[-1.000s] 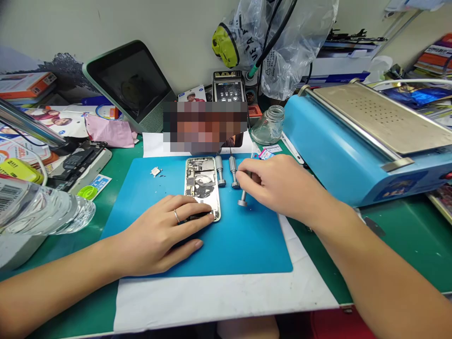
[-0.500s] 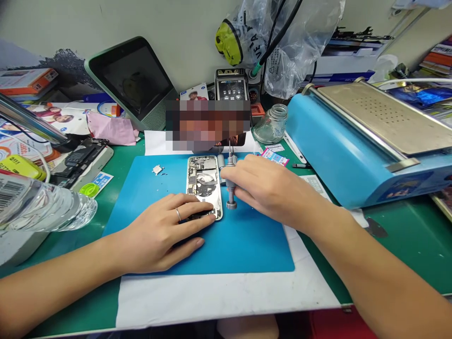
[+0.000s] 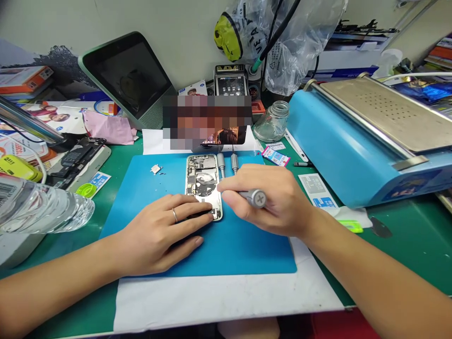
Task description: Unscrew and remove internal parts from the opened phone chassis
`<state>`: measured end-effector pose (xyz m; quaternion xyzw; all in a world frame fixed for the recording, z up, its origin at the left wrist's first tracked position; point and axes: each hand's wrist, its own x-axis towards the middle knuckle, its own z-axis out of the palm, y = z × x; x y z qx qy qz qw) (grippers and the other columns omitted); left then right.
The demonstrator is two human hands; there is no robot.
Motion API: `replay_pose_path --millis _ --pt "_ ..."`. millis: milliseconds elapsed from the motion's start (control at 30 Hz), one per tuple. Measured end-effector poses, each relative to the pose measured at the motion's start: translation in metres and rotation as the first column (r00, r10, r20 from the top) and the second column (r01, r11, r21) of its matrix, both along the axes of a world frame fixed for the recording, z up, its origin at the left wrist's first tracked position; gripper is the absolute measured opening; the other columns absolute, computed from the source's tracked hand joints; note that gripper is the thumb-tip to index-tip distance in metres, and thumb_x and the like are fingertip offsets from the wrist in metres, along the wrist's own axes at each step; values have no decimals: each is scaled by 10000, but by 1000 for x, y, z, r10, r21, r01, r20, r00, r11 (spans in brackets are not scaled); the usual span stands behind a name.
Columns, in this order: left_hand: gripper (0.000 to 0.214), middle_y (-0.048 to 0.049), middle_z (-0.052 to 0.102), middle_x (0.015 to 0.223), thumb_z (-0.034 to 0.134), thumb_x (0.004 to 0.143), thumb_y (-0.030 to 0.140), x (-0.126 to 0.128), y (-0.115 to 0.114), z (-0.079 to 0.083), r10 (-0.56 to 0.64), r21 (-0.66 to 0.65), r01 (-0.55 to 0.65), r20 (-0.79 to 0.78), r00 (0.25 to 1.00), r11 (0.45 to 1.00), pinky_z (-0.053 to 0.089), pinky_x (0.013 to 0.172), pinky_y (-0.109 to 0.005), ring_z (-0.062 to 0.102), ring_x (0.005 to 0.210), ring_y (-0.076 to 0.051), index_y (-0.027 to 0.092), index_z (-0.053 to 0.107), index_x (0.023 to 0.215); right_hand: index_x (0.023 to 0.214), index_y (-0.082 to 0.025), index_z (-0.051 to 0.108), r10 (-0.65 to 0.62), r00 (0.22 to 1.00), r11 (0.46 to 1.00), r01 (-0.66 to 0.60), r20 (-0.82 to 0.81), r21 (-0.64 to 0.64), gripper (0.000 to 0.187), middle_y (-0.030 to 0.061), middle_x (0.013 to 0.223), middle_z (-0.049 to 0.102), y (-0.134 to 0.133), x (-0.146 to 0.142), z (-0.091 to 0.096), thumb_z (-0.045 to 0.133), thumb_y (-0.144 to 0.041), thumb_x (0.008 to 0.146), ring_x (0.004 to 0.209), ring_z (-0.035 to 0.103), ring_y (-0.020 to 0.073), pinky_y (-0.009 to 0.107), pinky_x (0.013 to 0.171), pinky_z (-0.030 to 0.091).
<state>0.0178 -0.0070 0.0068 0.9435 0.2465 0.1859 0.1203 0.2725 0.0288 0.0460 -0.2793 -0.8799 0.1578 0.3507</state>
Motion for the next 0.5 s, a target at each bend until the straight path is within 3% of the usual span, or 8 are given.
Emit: replay_pose_path --millis 133,267,500 --pt "346 -93 625 1350 508 1015 276 0 0 0 8 -1 -8 8 1000 1000 524 934 -442 589 1154 -271 141 608 1318 976 -268 715 25 996 994 -35 -90 -108 224 11 763 721 -2 0 0 514 -172 956 625 636 157 320 613 502" --pt "346 -104 641 1309 505 1017 274 1 1 1 5 -6 -5 9 1000 1000 531 912 -439 598 1137 -272 135 610 1316 954 -230 731 44 994 983 -61 -99 -174 241 13 663 677 -3 0 0 491 -212 974 590 621 155 313 601 508" --pt "332 -106 644 1292 503 1017 271 1 2 0 -3 1 3 9 1000 1000 532 896 -445 597 1129 -278 129 628 1291 875 -202 727 97 982 970 -130 -165 -206 262 -24 573 603 -2 -2 -4 497 -90 932 502 539 109 259 536 468"
